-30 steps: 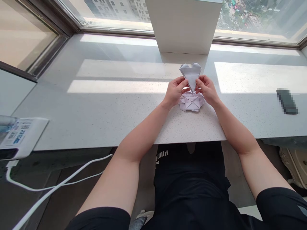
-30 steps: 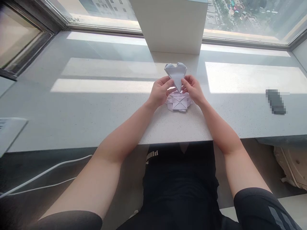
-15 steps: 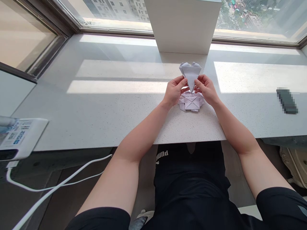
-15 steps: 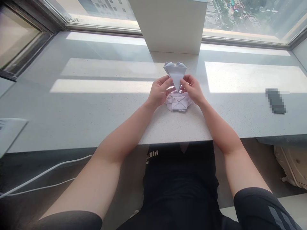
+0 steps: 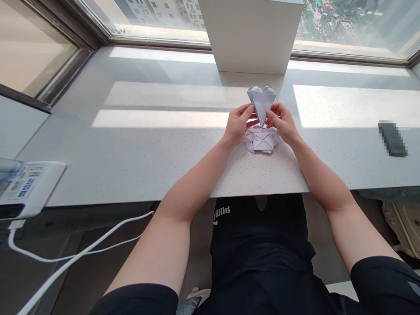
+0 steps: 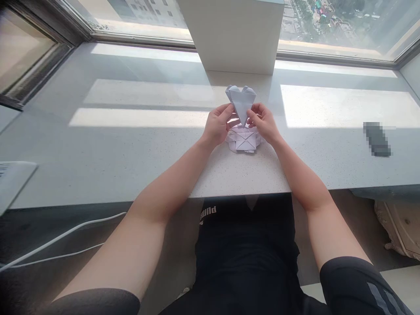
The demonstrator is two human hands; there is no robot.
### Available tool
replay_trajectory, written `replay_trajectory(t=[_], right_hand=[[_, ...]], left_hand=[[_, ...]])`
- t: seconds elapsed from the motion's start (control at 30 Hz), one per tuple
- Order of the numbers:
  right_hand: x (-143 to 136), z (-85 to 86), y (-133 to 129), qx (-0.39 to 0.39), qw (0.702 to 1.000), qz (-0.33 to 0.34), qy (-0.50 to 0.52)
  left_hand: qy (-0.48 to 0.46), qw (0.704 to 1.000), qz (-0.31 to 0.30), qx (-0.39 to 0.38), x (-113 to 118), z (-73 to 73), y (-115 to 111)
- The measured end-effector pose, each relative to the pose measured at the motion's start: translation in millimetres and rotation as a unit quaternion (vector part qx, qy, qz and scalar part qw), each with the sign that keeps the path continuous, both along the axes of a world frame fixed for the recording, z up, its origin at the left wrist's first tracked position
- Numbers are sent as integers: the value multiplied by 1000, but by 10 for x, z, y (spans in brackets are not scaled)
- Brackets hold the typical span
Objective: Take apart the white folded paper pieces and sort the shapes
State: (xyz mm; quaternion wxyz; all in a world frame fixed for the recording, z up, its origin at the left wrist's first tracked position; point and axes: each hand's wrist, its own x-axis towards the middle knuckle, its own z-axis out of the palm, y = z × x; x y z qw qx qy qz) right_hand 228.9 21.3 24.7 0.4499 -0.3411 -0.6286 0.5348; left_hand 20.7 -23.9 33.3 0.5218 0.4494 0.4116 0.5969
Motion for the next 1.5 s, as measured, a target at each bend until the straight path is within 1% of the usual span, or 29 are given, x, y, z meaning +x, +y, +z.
replay_trajectory(t=[0.17, 0.43, 0.6, 0.77, 0.9, 0.97, 1.03, 1.1, 1.13, 1.2, 1.27, 1.37, 1.5], right_hand=[[-7, -12, 0, -1, 1000, -13, -13], [5, -54, 36, -2, 1000, 2, -12], [-5, -17, 5, -8, 1000, -11, -2], [-21, 38, -34, -21, 1000, -13, -5], [-15, 39, -46, -22, 1000, -7, -17], [37, 29, 1, -17, 1000, -13, -21], [134, 25, 121, -11, 999, -44, -31], [250, 34, 326, -10, 994, -97, -48], [302, 42, 456, -15, 990, -125, -60], [366, 62, 746, -39, 980, -176, -88], [359, 80, 1045, -63, 970, -205, -119], [230, 92, 1457, -94, 960, -217, -149], [-9, 75, 1915, -97, 946, -227, -210]], left_hand=[[-4, 1000, -6, -3, -3, -2, 1], [4, 1000, 8, 9, -3, 16, -19], [16, 1000, 13, 23, -5, 9, -21], [22, 999, 22, 11, 22, 21, -20], [32, 999, 17, 7, -1, -32, 14], [64, 997, 47, 22, -66, -86, 57], [112, 987, 106, 48, -162, -150, 131], [141, 974, 166, 62, -262, -218, 231], [142, 970, 185, 61, -302, -252, 284], [141, 970, 193, 51, -350, -311, 378], [150, 972, 173, 41, -355, -354, 433], [166, 973, 156, 38, -318, -384, 441], [183, 963, 189, 49, -262, -389, 400]])
